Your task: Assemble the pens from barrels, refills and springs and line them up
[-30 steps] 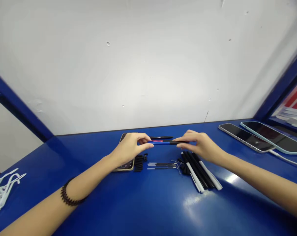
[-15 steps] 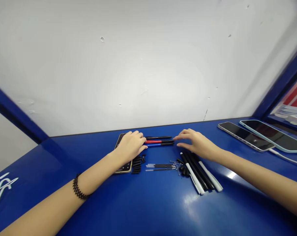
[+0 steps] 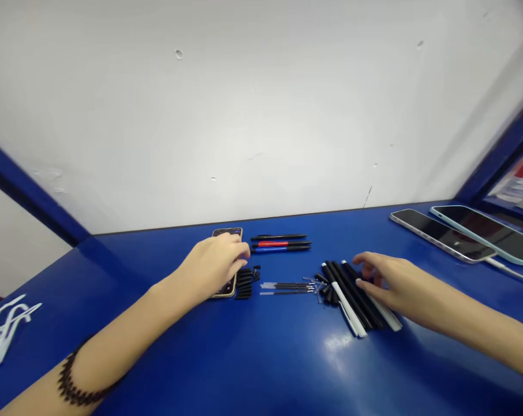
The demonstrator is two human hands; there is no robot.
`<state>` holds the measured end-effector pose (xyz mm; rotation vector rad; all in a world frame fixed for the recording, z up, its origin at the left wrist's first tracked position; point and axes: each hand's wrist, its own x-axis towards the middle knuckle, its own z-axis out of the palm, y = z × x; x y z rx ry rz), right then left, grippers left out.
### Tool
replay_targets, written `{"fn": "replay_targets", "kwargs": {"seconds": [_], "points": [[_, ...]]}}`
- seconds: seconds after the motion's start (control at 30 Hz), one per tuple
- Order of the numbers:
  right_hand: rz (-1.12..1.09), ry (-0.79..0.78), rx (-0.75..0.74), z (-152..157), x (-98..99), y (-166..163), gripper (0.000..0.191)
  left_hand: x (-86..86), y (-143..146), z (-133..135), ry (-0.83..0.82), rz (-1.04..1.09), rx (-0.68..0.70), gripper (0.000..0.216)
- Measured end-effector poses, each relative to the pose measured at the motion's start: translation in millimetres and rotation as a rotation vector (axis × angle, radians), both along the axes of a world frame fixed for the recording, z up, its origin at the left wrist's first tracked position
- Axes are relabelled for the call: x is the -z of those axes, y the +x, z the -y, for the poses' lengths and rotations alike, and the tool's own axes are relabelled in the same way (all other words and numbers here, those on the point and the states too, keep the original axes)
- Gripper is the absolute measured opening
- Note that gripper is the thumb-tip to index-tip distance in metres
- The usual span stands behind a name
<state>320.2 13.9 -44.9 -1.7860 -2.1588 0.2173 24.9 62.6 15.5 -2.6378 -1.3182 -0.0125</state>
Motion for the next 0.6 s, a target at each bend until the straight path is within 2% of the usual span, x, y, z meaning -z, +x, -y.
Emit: {"fn": "replay_targets", "kwargs": {"seconds": [0.13,0.2,0.33,0.43,0.5,0.6], "points": [[0.004,0.057,-0.020,-5.9,12.2,4.4,0.026,-16.8,-6.7,20.3,-0.234,0.064,-0.061,0.017],[-0.001,0.097,-0.029,-8.6,12.8,6.8,0.027,-20.4,-4.8,26.6,-0.295,0.101,-0.049,0.018],[-0.040,0.213,0.036,-10.2,1.1,6.8,0.029,-16.0,3.0,32.4,-0.348,0.063,-0.005,0.019],[-0.158,0.291,0.070,-6.8,-9.4,0.7,0.030,-8.7,8.5,32.5,-0.340,-0.019,-0.011,0.019],[-0.272,0.278,0.052,-1.5,-13.5,-6.3,0.029,-5.0,10.8,31.8,-0.342,-0.060,-0.014,0.018],[-0.491,0.140,-0.037,11.5,-16.3,-21.0,0.029,-2.2,10.5,30.9,-0.351,-0.087,-0.002,0.019]]}}
